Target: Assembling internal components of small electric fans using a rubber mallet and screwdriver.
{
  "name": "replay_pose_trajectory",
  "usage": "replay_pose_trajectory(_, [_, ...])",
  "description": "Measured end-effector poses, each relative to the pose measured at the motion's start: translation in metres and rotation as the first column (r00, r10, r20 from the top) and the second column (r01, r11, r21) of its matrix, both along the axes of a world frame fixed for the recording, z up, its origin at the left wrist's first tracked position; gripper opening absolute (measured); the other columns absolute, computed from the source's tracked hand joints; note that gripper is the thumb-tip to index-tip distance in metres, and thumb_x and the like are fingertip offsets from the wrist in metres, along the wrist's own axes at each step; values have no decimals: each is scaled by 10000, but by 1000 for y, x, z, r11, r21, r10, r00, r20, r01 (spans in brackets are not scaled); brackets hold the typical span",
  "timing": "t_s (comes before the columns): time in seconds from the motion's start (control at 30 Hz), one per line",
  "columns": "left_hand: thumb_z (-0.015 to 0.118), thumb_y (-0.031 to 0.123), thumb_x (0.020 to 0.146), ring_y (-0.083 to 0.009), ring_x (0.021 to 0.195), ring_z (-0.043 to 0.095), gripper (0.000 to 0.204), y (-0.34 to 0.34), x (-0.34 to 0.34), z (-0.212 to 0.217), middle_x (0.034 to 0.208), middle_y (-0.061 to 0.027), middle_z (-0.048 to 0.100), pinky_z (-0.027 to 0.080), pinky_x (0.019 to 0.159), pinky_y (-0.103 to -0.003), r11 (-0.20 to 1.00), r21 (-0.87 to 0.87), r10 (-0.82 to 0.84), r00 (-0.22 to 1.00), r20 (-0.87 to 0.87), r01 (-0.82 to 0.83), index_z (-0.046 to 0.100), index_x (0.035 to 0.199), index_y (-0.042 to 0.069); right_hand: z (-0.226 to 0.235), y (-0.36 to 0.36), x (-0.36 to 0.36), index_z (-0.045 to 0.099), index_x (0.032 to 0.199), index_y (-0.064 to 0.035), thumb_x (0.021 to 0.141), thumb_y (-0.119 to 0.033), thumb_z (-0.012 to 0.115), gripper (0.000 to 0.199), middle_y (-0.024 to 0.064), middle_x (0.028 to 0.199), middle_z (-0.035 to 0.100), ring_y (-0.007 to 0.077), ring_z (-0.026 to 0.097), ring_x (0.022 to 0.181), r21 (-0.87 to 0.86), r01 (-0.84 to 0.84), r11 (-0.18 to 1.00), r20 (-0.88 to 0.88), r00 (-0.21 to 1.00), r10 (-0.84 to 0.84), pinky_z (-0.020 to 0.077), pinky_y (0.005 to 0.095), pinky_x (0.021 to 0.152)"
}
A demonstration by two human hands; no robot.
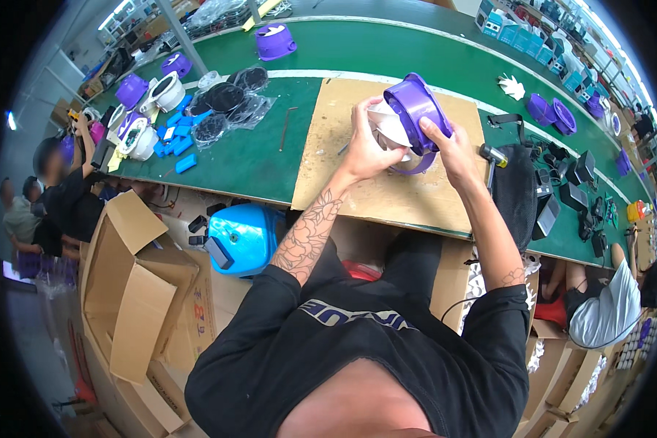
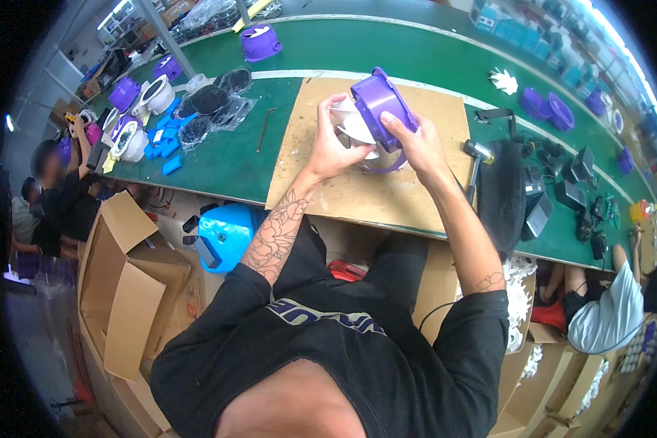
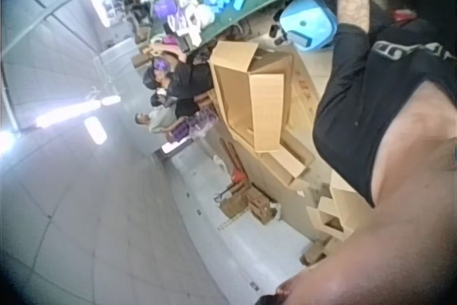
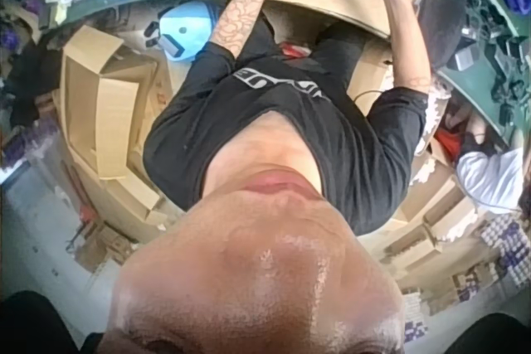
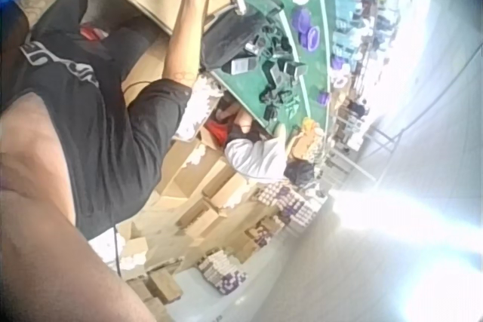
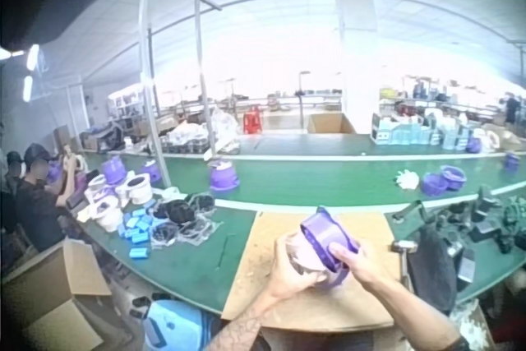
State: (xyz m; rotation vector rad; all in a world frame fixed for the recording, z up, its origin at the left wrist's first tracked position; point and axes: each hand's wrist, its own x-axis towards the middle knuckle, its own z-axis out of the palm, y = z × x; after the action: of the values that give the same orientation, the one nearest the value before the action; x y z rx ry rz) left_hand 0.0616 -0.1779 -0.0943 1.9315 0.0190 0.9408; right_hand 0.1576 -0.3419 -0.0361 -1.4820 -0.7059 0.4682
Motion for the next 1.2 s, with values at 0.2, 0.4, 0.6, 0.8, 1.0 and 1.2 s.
replay_pose_trajectory(0.2, [812, 69, 670, -288, 1198, 471, 831, 14, -4, -13, 1267, -170, 376, 461, 986, -416, 930, -350, -98, 994, 52, 110, 298, 1323, 56, -2, 0, 17, 598, 1205, 80, 875, -364, 725, 568, 123, 995, 698, 158, 651, 866, 45, 123, 991, -7, 992, -123, 511, 290, 791])
replay_pose_trajectory(0.4, [713, -55, 749, -233, 1081, 573, 697, 37, -21, -28, 1188, -107, 484, 543, 906, -433, 653, -704, -100, 954, 282, 277, 345, 1323, 88, 3, -2, 32, 615, 1198, 62, 855, -343, 740, 546, 115, 979, 690, 135, 647, 825, -15, 216, 976, 170, 963, -211, 513, 263, 710])
replay_pose_trajectory(0.6, [635, 105, 838, -308, 1140, 565, 405, 66, -29, -22, 1164, -120, 575, 462, 1000, -508, 313, -834, -176, 890, 420, 455, 502, 1219, 77, -7, 31, 82, 613, 1197, 76, 841, -415, 741, 619, 122, 936, 680, 137, 638, 755, -132, 365, 922, 493, 831, -258, 510, 289, 683])
replay_pose_trajectory(0.8, [686, 454, 882, -389, 1249, 481, 547, 98, -11, -17, 1273, -192, 507, 363, 1059, -664, 288, -849, -156, 896, 415, 443, 493, 1223, 72, -29, 60, 176, 619, 1182, 76, 816, -452, 738, 653, 201, 1008, 683, 275, 677, 898, -115, 419, 901, 791, 588, -173, 515, 366, 797])
replay_pose_trajectory(1.0, [680, 402, 875, -335, 1270, 460, 545, 137, 43, 4, 1235, -146, 519, 426, 973, -677, 129, -881, -123, 889, 441, 455, 481, 1257, 69, -43, 66, 241, 578, 1277, 3, 794, -432, 739, 670, 187, 1133, 619, 335, 553, 1133, -250, 537, 806, 919, 394, 23, 285, 483, 1091])
replay_pose_trajectory(1.2, [689, 146, 832, -346, 1176, 521, 436, 191, 162, -17, 1153, -150, 523, 452, 998, -591, 308, -906, -95, 957, 275, 290, 472, 1202, 68, -50, 84, 285, 558, 1278, -27, 818, -419, 725, 627, 141, 1242, 574, 308, 492, 1225, -375, 734, 566, 922, 359, 145, 231, 539, 1153])
